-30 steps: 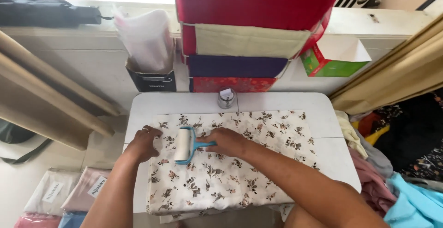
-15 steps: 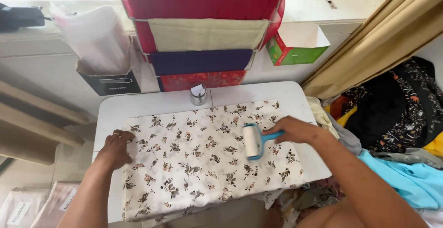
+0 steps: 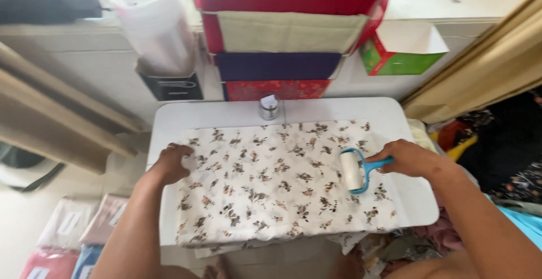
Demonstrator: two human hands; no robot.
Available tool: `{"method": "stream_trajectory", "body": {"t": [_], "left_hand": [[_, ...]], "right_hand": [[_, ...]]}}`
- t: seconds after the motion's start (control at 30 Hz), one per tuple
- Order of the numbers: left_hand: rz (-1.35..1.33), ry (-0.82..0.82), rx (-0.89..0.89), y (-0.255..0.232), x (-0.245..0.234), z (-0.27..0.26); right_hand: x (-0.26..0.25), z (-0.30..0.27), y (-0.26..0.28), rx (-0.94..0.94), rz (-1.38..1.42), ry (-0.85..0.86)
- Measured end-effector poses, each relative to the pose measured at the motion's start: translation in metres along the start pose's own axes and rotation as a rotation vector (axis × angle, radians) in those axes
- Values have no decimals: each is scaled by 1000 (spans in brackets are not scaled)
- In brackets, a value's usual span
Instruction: Cleaning a floral garment with a lint roller and then folding it neatly on a small table.
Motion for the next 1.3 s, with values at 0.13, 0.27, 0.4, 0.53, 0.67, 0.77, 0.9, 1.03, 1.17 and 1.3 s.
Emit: {"method": "stream_trajectory", "body": {"t": [0.13,0.27,0.4,0.53,0.67,0.77,0.9,1.03,1.17,1.3], "left_hand": [[-77,-33,25,-3,-11,-13],[-93,-61,19,5,-14,-20],[-104,-81,36,12,-14,-23],[-144,-100,45,5,-29,-37],[-194,-108,38,5,-29,-37],[-155,-103,44,3,-29,-34],[-121,-60,32,10,-17,-31],[-102,-7,42,5,-14,-32],[-35,38,77,-2,-7,-35],[96,6,60,-3,3,-31]], "right_hand": [[34,8,79,-194,-53,62],[66,17,148,-319,-108,83],[95,18,222,-500,-216,117],[125,23,290,-674,-233,139],[160,37,342,-762,-227,111],[172,33,372,-797,-140,131],[178,24,390,-844,-37,138],[174,19,379,-848,-4,126],[168,18,346,-798,36,147],[146,7,302,-725,52,194]]}}
Point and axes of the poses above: each hand's wrist, its own z-axis towards the middle knuckle, its own x-axis out of the palm, y = z × x, the point moved 9 cm from there along z, towards the middle knuckle, and after that the axes turned 9 degrees about z, right-handed, at the moved point
